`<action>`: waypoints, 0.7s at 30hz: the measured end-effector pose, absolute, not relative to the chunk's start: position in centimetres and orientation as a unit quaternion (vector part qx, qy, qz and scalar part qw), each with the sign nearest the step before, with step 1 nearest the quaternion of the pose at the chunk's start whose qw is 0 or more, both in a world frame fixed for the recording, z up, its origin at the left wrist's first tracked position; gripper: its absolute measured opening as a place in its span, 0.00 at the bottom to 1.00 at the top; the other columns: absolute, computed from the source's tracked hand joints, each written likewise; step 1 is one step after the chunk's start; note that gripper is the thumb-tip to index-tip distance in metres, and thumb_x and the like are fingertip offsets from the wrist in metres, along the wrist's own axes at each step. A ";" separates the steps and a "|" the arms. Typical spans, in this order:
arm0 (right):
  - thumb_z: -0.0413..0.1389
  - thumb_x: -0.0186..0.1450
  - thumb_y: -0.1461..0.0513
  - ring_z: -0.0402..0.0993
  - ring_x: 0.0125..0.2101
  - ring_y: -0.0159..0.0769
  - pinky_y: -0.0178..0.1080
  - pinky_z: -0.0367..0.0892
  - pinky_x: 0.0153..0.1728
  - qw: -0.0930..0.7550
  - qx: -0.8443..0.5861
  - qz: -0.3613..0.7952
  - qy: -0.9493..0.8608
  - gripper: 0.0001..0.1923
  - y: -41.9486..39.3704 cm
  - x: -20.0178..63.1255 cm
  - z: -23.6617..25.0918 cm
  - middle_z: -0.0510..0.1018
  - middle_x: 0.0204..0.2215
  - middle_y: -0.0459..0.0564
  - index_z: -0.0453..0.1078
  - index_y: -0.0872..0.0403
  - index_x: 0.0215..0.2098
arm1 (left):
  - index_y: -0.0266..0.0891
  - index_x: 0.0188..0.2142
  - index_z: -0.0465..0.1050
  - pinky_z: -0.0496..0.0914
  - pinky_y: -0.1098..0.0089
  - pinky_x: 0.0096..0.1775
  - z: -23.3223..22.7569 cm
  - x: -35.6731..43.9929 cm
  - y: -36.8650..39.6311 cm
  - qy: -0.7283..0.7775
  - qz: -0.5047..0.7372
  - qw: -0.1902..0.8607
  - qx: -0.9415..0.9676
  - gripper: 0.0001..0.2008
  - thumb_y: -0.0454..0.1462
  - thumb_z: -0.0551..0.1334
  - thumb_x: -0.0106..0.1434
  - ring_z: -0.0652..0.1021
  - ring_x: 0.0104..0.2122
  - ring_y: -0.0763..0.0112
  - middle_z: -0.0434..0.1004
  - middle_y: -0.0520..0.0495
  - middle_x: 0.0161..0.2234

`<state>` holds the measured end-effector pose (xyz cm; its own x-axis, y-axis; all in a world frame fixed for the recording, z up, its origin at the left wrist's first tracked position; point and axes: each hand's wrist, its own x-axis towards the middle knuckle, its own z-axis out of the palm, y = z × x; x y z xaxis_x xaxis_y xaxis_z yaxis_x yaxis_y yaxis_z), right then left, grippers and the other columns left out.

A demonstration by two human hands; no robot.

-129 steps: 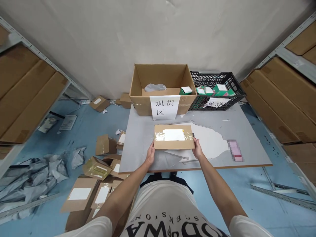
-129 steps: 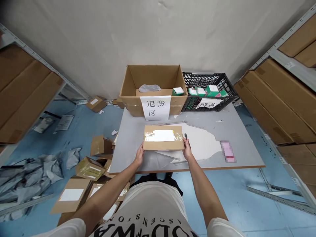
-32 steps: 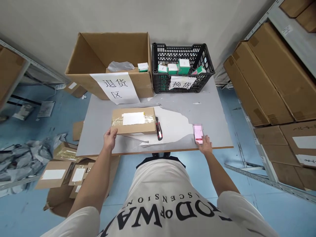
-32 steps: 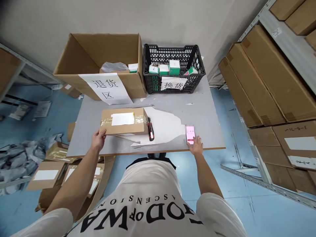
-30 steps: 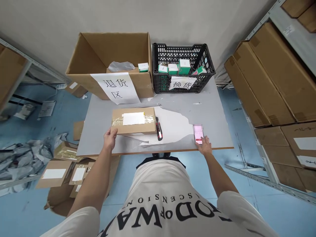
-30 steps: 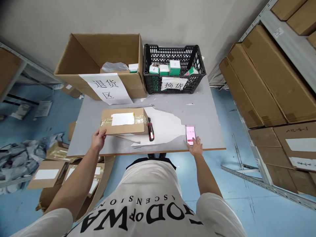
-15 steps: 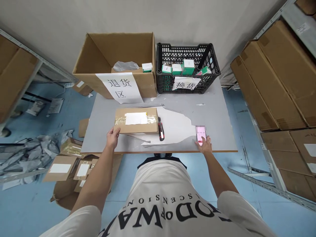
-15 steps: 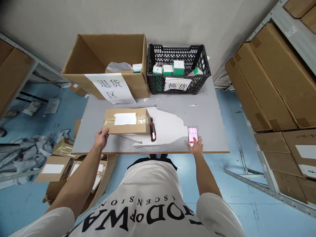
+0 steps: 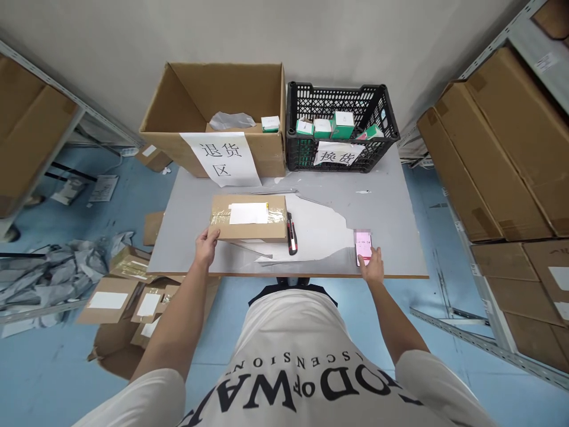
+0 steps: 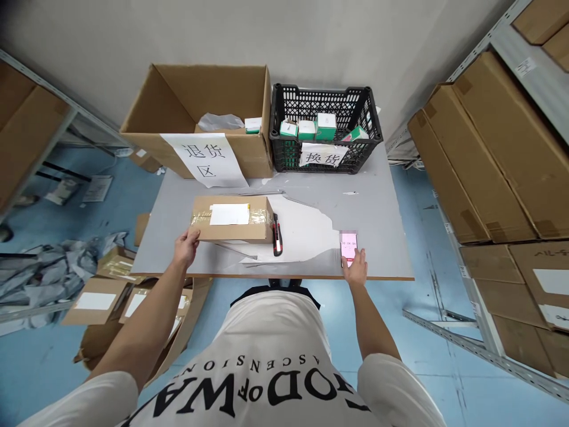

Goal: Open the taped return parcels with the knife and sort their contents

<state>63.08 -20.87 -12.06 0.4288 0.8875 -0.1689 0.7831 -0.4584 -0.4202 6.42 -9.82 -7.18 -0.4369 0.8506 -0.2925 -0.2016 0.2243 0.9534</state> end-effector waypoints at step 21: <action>0.51 0.60 0.43 0.34 0.66 0.41 0.47 0.36 0.64 0.279 -0.457 0.531 -0.657 0.49 -11.1 42.9 -6.4 0.37 0.67 0.52 0.31 0.53 0.68 | 0.34 0.41 0.76 0.70 0.68 0.38 -5.3 7.7 -10.2 0.643 0.570 0.445 0.252 0.28 0.44 0.72 0.41 0.76 0.38 0.62 0.79 0.45 0.34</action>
<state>42.90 -11.05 -6.41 -0.4267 0.8966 -0.1181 0.3027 0.0185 -0.9529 7.65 -10.24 -5.28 -0.4777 0.8311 -0.2846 -0.1823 0.2232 0.9576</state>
